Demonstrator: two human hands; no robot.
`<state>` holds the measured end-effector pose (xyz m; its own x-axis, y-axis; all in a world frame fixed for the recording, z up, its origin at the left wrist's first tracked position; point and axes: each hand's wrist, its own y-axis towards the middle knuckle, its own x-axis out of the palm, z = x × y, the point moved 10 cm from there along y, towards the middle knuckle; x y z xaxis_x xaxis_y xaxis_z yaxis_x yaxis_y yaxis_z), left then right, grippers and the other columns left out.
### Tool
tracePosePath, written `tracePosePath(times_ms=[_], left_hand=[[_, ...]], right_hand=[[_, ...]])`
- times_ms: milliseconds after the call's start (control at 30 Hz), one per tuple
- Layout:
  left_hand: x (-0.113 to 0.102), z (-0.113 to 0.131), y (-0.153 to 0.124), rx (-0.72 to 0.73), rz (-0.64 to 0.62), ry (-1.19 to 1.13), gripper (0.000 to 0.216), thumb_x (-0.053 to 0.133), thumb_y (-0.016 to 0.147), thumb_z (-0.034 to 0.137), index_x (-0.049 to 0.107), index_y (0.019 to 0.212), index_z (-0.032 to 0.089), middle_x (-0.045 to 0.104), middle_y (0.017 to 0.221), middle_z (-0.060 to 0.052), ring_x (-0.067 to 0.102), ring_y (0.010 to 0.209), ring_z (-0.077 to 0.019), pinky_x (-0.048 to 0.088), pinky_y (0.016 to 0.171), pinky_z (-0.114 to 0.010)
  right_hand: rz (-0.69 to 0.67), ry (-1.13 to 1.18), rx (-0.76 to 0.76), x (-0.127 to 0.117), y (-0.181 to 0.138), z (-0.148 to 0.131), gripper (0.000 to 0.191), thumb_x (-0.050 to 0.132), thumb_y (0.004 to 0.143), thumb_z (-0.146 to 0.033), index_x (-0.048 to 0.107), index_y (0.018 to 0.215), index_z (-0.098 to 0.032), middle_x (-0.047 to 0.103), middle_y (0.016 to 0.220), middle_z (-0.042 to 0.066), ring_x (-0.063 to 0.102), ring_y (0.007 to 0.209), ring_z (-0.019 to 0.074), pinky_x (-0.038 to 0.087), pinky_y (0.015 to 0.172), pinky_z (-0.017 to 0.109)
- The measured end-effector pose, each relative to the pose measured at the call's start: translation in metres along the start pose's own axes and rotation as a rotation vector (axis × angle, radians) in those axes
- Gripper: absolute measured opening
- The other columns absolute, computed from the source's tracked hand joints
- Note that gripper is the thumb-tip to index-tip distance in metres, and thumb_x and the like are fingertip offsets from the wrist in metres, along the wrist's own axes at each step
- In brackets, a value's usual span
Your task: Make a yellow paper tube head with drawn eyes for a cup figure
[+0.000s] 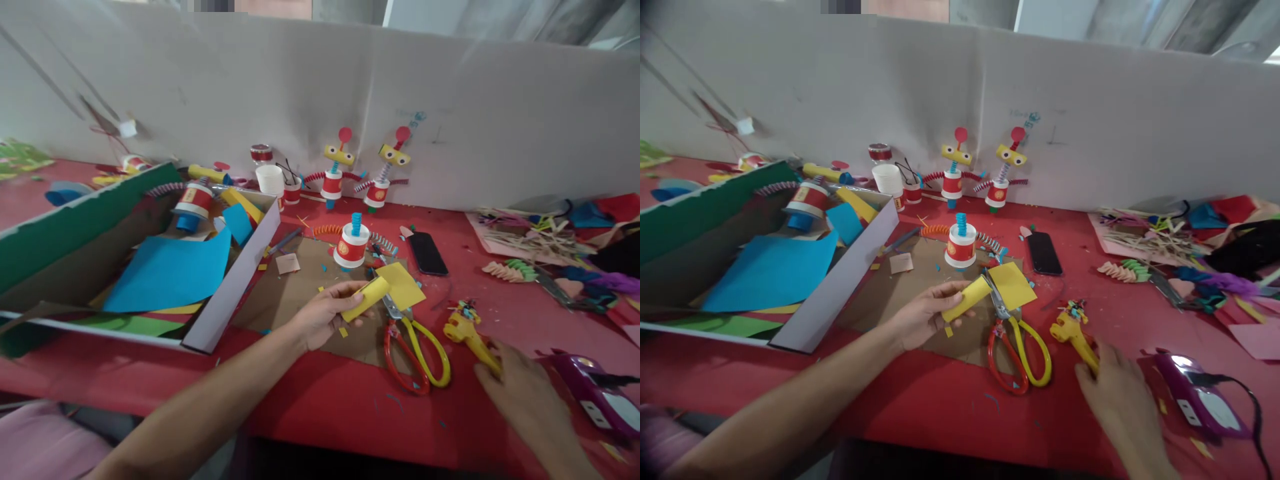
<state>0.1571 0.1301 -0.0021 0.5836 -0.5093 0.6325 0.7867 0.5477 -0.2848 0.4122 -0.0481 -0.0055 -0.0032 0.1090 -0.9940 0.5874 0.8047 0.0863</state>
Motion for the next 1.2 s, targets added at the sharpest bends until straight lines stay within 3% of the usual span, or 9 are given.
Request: tracePosePath(times_ms=[200, 300, 367, 500, 600, 700, 900, 1200], left_hand=[[-0.005, 0.005, 0.001, -0.014, 0.043, 0.038, 0.026, 0.066, 0.074, 0.007, 0.072, 0.099, 0.013, 0.066, 0.109, -0.012, 0.063, 0.088, -0.0140, 0.053, 0.070, -0.020], [-0.006, 0.006, 0.000, -0.013, 0.055, 0.037, 0.024, 0.068, 0.075, 0.011, 0.070, 0.098, 0.013, 0.067, 0.105, -0.012, 0.066, 0.083, -0.0152, 0.054, 0.069, -0.022], [-0.008, 0.005, 0.000, -0.017, 0.075, 0.046, 0.020, 0.070, 0.076, 0.015, 0.068, 0.095, 0.013, 0.068, 0.097, -0.011, 0.067, 0.077, -0.0147, 0.054, 0.066, -0.022], [-0.015, 0.005, 0.002, 0.005, 0.132, 0.049, 0.016, 0.073, 0.075, 0.018, 0.068, 0.089, 0.012, 0.068, 0.092, -0.010, 0.066, 0.073, -0.0120, 0.055, 0.067, -0.020], [-0.017, 0.005, 0.003, 0.023, 0.145, 0.047, 0.015, 0.074, 0.073, 0.016, 0.070, 0.088, 0.012, 0.069, 0.096, -0.011, 0.066, 0.077, -0.0121, 0.055, 0.071, -0.020], [-0.017, 0.004, 0.003, 0.027, 0.151, 0.078, 0.018, 0.073, 0.071, 0.011, 0.071, 0.089, 0.012, 0.069, 0.095, -0.010, 0.066, 0.075, -0.0114, 0.054, 0.069, -0.019], [-0.019, 0.008, 0.002, 0.074, 0.202, 0.186, 0.021, 0.070, 0.070, 0.008, 0.070, 0.090, 0.013, 0.069, 0.090, -0.007, 0.064, 0.072, -0.0102, 0.053, 0.068, -0.020], [-0.023, 0.007, 0.004, 0.099, 0.224, 0.303, 0.023, 0.068, 0.070, 0.011, 0.069, 0.093, 0.015, 0.068, 0.088, -0.005, 0.062, 0.069, -0.0100, 0.050, 0.067, -0.022]], right_hand=[[-0.066, -0.090, -0.024, -0.005, 0.008, -0.023, 0.054, 0.041, 0.080, -0.028, 0.049, 0.127, -0.003, 0.068, 0.098, 0.022, 0.067, 0.086, 0.0341, 0.050, 0.074, 0.041], [-0.114, -0.117, 0.021, -0.004, 0.012, -0.022, 0.050, 0.037, 0.082, -0.028, 0.051, 0.124, -0.005, 0.069, 0.087, 0.020, 0.068, 0.075, 0.0336, 0.049, 0.066, 0.041], [-0.063, -0.057, 0.070, -0.015, 0.011, -0.020, 0.046, 0.035, 0.084, -0.033, 0.056, 0.116, -0.009, 0.069, 0.085, 0.019, 0.067, 0.073, 0.0336, 0.048, 0.061, 0.041], [0.101, 0.416, 0.128, -0.047, -0.006, -0.026, 0.040, 0.050, 0.076, -0.053, 0.061, 0.091, -0.018, 0.067, 0.081, 0.014, 0.064, 0.073, 0.0306, 0.051, 0.065, 0.041], [-0.043, 0.857, 0.164, -0.042, -0.024, -0.051, 0.039, 0.056, 0.077, -0.059, 0.062, 0.082, -0.020, 0.066, 0.073, 0.008, 0.062, 0.066, 0.0234, 0.052, 0.063, 0.034], [-0.167, 1.014, 0.028, -0.044, -0.036, -0.093, 0.041, 0.057, 0.079, -0.059, 0.060, 0.067, -0.020, 0.062, 0.064, 0.005, 0.058, 0.062, 0.0187, 0.049, 0.061, 0.029], [-0.286, 1.035, -0.159, -0.043, -0.037, -0.139, 0.052, 0.040, 0.088, -0.063, 0.051, 0.058, -0.021, 0.054, 0.059, 0.003, 0.047, 0.053, 0.0139, 0.042, 0.056, 0.027], [-0.290, 1.000, -0.150, -0.037, -0.032, -0.144, 0.056, 0.039, 0.086, -0.067, 0.049, 0.055, -0.021, 0.050, 0.058, 0.002, 0.045, 0.053, 0.0147, 0.039, 0.054, 0.028]])
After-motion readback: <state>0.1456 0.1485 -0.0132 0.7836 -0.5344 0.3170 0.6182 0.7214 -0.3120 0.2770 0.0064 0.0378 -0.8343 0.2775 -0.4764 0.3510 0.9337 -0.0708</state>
